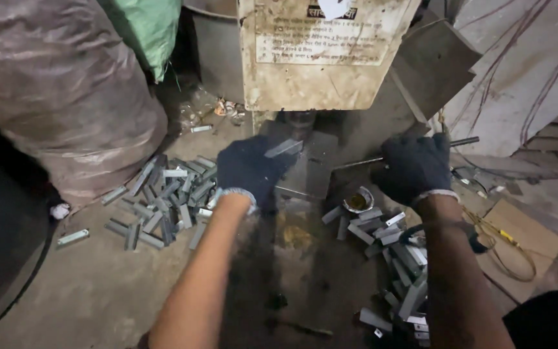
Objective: Manually feeding small metal brackets into a stamping or punching machine to process them.
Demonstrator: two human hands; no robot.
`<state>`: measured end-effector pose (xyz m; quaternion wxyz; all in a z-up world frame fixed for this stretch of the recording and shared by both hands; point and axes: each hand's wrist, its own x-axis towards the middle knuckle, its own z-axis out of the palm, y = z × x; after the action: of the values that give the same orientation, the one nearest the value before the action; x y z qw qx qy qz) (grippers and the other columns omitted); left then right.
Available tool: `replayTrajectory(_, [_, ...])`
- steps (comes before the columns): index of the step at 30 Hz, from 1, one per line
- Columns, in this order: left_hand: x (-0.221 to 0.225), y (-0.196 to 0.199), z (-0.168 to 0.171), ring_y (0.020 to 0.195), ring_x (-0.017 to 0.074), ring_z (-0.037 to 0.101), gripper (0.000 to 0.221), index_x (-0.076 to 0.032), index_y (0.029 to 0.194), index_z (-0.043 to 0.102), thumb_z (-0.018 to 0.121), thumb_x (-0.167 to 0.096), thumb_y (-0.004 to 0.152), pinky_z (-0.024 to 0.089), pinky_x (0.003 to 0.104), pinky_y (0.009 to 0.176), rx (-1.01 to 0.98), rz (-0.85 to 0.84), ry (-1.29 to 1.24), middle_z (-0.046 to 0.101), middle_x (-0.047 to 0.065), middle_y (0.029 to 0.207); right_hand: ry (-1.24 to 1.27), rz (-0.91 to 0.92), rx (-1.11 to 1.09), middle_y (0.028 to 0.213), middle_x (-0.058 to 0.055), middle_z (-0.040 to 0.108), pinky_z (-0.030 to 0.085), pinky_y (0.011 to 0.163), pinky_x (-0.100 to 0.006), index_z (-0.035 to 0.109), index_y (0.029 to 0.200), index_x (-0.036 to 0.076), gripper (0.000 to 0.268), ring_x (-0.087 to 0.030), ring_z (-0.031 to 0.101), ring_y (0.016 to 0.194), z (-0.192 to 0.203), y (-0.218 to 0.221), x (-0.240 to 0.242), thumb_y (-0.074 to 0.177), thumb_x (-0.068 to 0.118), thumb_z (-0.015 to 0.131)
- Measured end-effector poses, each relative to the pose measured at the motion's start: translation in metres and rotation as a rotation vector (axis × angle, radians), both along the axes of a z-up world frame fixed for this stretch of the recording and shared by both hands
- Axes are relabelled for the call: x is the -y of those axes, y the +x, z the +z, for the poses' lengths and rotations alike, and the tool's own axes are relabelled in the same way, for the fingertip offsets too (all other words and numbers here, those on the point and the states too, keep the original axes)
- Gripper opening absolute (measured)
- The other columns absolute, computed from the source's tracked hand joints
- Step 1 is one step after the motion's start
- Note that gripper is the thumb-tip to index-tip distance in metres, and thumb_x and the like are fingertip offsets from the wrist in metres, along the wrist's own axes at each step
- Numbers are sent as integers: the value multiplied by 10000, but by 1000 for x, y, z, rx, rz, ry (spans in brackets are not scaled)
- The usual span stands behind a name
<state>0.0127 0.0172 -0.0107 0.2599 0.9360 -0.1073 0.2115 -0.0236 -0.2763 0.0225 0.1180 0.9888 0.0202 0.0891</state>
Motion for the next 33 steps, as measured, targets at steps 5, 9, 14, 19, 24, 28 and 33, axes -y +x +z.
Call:
replayTrajectory(5, [-11,11,12,1021,373,703,552,-163,1126,776,713,-601,795,550,465,882,-55,-126,-42,755,167,1090,45,-41,16,1000,-94,746,371,1026,-513,713,994,225,312,-318,703,989,2,2,-3,788,458,738])
replayTrajectory(9, [-9,11,8,1000,379,699,558,-168,1116,778,725,-607,774,547,474,864,-95,-133,-66,753,164,1070,46,-55,40,976,-90,740,358,1029,-510,700,1003,211,320,-310,700,983,-5,0,1,796,452,740])
replayTrajectory(14, [-6,4,10,993,379,703,551,-171,1106,770,720,-620,792,548,479,861,-105,-72,-32,754,165,1054,25,-9,111,994,-76,732,349,1020,-519,691,1011,204,369,-306,691,987,-8,-1,-1,765,472,755])
replayTrajectory(19, [0,-10,17,956,357,721,434,-237,1098,778,697,-552,810,546,477,828,-121,-34,-25,773,122,1008,50,-33,-4,1027,-66,722,343,1004,-517,685,1040,227,361,-279,676,1022,0,-5,-2,786,473,757])
replayTrajectory(24, [-2,-27,26,906,324,743,356,-256,1048,802,693,-525,842,555,456,785,102,-137,-47,783,85,987,116,-17,35,1033,-54,711,341,1005,-523,681,1041,222,337,-278,652,1068,1,-11,-5,808,458,742])
replayTrajectory(28, [3,-30,26,901,325,736,299,-231,1024,811,695,-468,882,552,467,786,177,-33,-96,779,80,989,157,18,82,1047,-64,692,333,1012,-544,677,1045,219,352,-297,624,1100,-6,-9,1,782,443,746])
replayTrajectory(33, [17,-34,22,837,369,703,263,-245,967,822,749,-402,769,520,516,739,124,160,-5,753,118,887,155,25,71,1088,-75,679,317,1033,-577,673,1057,219,371,-309,602,1141,-1,-8,-7,773,443,754])
